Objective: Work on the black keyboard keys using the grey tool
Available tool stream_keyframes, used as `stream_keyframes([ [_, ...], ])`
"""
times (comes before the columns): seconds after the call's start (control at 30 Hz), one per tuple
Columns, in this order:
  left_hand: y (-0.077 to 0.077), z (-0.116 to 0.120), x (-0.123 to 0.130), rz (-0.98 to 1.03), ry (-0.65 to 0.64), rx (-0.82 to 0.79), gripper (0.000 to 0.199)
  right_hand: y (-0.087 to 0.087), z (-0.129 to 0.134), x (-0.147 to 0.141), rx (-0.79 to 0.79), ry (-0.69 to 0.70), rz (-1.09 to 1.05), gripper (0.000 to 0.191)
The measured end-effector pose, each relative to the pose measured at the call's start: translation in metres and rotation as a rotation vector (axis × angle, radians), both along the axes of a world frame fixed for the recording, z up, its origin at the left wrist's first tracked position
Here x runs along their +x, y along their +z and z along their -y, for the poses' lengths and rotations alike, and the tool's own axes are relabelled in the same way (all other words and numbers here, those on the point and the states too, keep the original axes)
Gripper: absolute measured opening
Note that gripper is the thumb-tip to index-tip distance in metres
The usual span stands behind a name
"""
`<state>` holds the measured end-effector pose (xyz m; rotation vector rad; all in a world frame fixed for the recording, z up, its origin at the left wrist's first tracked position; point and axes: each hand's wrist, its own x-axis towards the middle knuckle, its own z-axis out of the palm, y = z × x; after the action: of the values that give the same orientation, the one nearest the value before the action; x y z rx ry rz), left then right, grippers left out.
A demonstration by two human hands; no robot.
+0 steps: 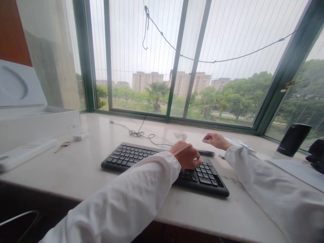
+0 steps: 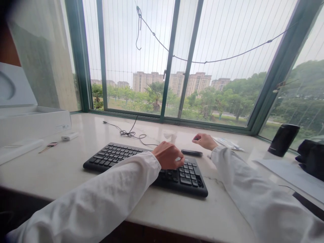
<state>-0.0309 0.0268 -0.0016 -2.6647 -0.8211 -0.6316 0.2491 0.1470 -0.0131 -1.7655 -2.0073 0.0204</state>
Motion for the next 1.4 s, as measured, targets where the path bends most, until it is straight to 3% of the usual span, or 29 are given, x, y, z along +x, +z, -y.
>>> stream_keyframes([
  [0.2,0.001,0.003,0.001,-0.013,0.011,-0.007,0.032,0.009,0.062,0.003,-0.065,0.203,-0.178,0.04],
  [0.33,0.002,0.006,0.001,-0.022,0.008,0.005,0.035,0.01,0.108,-0.007,-0.163,0.239,-0.318,0.04],
  [0.43,0.002,0.009,0.002,-0.014,0.005,-0.005,0.036,0.013,0.129,-0.015,-0.255,0.248,-0.422,0.039],
  [0.67,-0.002,0.013,0.007,0.036,-0.002,-0.065,0.031,0.018,0.143,-0.019,-0.427,0.436,-0.732,0.037],
  [0.83,-0.005,0.021,0.013,0.094,0.01,-0.076,0.03,0.023,0.157,-0.026,-0.518,0.415,-0.885,0.048],
  [0.93,-0.006,0.027,0.018,0.18,0.055,-0.089,0.03,0.024,0.162,-0.032,-0.558,0.45,-0.898,0.043],
  [1.1,-0.006,0.032,0.023,0.234,0.061,-0.15,0.047,0.022,0.164,-0.039,-0.519,0.481,-0.826,0.036],
  [1.27,-0.008,0.029,0.022,0.228,0.025,-0.197,0.038,0.02,0.162,-0.037,-0.506,0.417,-0.731,0.036],
  [1.4,-0.01,0.029,0.021,0.186,0.014,-0.187,0.035,0.019,0.163,-0.035,-0.63,0.419,-0.784,0.035],
])
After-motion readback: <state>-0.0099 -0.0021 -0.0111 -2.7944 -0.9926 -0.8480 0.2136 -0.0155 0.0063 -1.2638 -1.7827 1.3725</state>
